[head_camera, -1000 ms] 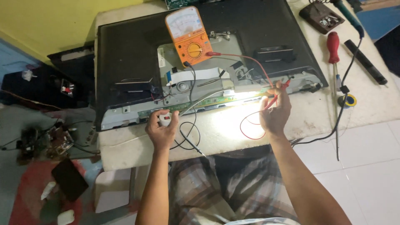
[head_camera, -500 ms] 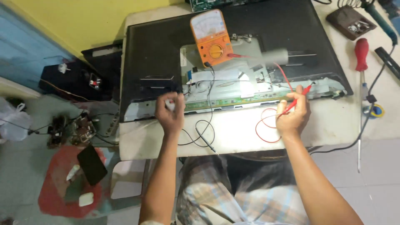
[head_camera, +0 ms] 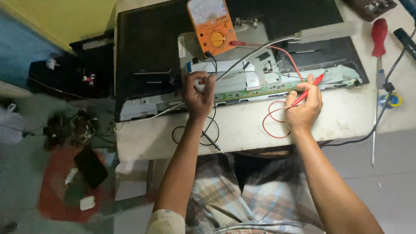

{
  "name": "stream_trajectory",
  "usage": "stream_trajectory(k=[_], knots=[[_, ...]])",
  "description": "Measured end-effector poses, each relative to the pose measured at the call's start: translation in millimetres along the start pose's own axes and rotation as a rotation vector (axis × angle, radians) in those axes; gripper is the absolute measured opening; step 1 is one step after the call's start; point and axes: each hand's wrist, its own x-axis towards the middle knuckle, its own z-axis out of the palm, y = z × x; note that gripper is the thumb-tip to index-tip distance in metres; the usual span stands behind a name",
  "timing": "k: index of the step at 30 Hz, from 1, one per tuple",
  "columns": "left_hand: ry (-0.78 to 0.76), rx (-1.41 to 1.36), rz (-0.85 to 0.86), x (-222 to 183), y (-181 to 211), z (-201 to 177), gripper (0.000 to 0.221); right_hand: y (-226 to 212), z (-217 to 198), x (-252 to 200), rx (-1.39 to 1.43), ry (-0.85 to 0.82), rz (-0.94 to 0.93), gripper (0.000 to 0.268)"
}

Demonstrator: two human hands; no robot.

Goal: Inspecting and testing a television circuit board using a multimeter and a light source to diagnose faults.

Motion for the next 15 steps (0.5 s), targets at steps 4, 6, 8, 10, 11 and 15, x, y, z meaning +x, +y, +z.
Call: stream_trajectory(k=[4,6,8,10,11,15], knots=[[-0.066,-0.018,0.047,10,0,23,0.022,-2,0,2,0.04,-0.015,0.003,0.019],[-0.146,0.053,0.07,6,-13,32,0.026,1,0,3,0.057,-0.015,-0.003,0.021],[-0.174,0.084,0.082,13,-2,33,0.026,6,5,3,0.026,0.009,-0.001,0.021],[-0.207,0.112,0.087,13,-2,35,0.027,6,5,1,-0.012,0.029,0.006,0.021],[-0.217,0.164,0.129,10,-7,37,0.026,2,3,0,-0.011,0.03,0.012,0.022],[-0.263,0.242,0.185,6,-11,40,0.027,-4,2,3,-0.063,0.036,0.006,0.026]])
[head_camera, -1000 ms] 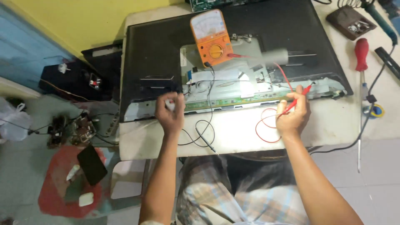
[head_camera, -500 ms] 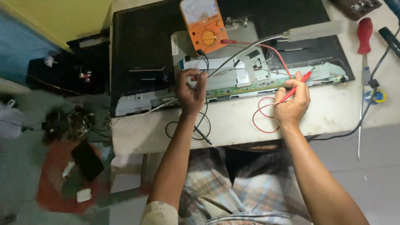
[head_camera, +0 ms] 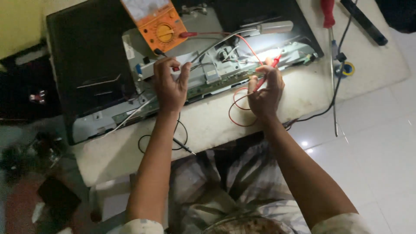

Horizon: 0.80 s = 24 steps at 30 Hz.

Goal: Inspecting and testing a television circuit board using a multimeter and a light source to diagnose faults.

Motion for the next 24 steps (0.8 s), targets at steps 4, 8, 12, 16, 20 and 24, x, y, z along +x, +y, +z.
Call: stream_trajectory(k=[4,8,12,16,20,24], knots=[[-0.039,-0.035,0.023,-5,-3,5,0.028,15,4,-10,-0.111,-0.004,0.068,0.027],[-0.144,0.033,-0.033,-11,-3,8,0.029,13,3,-9,-0.069,-0.013,0.047,0.028],[-0.197,0.156,-0.045,-11,-4,6,0.036,15,5,-13,-0.037,-0.038,0.08,0.028],[-0.234,0.381,-0.012,0,9,-9,0.047,4,-1,-7,-0.041,-0.062,0.115,0.027],[-0.35,0.563,0.061,5,5,-15,0.055,-3,-6,-5,-0.042,-0.084,0.114,0.026],[-0.432,0.423,0.087,13,-5,-16,0.054,15,1,-9,-0.109,-0.056,0.091,0.029]])
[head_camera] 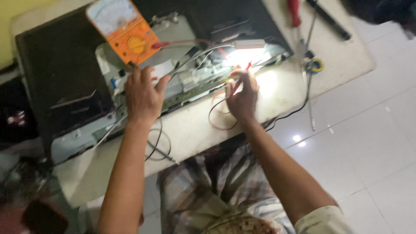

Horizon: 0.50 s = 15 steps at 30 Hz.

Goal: Inspecting and testing a television circuit board using a multimeter and a light source to diagnose faults.

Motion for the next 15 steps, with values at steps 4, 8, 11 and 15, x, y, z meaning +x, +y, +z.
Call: stream_trajectory(k=[4,8,11,15], knots=[[0.098,0.066,-0.047,-21,-13,15,0.053,3,2,11,0.036,0.053,-0.052,0.026],[0.014,0.015,-0.104,-20,2,0,0.06,9,8,5,0.019,0.052,-0.011,0.022],[-0.02,0.007,-0.099,-23,4,-10,0.063,4,9,4,0.072,0.061,-0.016,0.018],[-0.047,-0.037,-0.138,-28,6,-5,0.058,5,10,6,0.09,0.082,-0.026,0.02]])
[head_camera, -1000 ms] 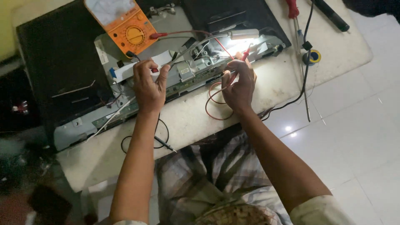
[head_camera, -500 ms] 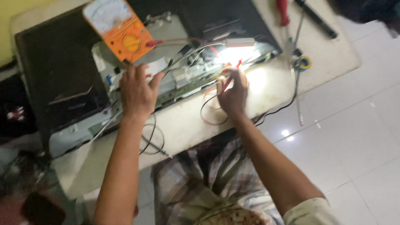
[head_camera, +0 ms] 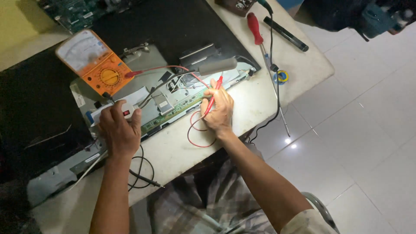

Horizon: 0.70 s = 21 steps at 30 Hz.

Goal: Inspecting and testing a television circuit board using a multimeter and a light source to diagnose faults.

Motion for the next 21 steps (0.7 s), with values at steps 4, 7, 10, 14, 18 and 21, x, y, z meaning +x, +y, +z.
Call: stream_trajectory(k=[4,7,10,14,18,21], knots=[[0.065,0.019,0.078,-3,-3,2,0.056,-1,-3,-3,-0.074,-0.006,0.031,0.019],[0.08,-0.051,0.08,-2,-8,4,0.053,-3,-2,-2,-0.062,0.02,0.057,0.018],[0.065,-0.041,0.047,-5,-7,6,0.056,-6,-4,-3,-0.062,-0.007,0.081,0.017],[0.049,-0.065,0.008,-3,0,1,0.054,-8,-5,-1,-0.054,0.01,0.096,0.018],[0.012,-0.078,-0.03,-3,6,-4,0.054,-7,-5,-1,-0.066,0.005,0.114,0.018],[0.013,-0.067,-0.036,-2,6,-3,0.057,-8,-7,0,-0.08,-0.008,0.109,0.019]])
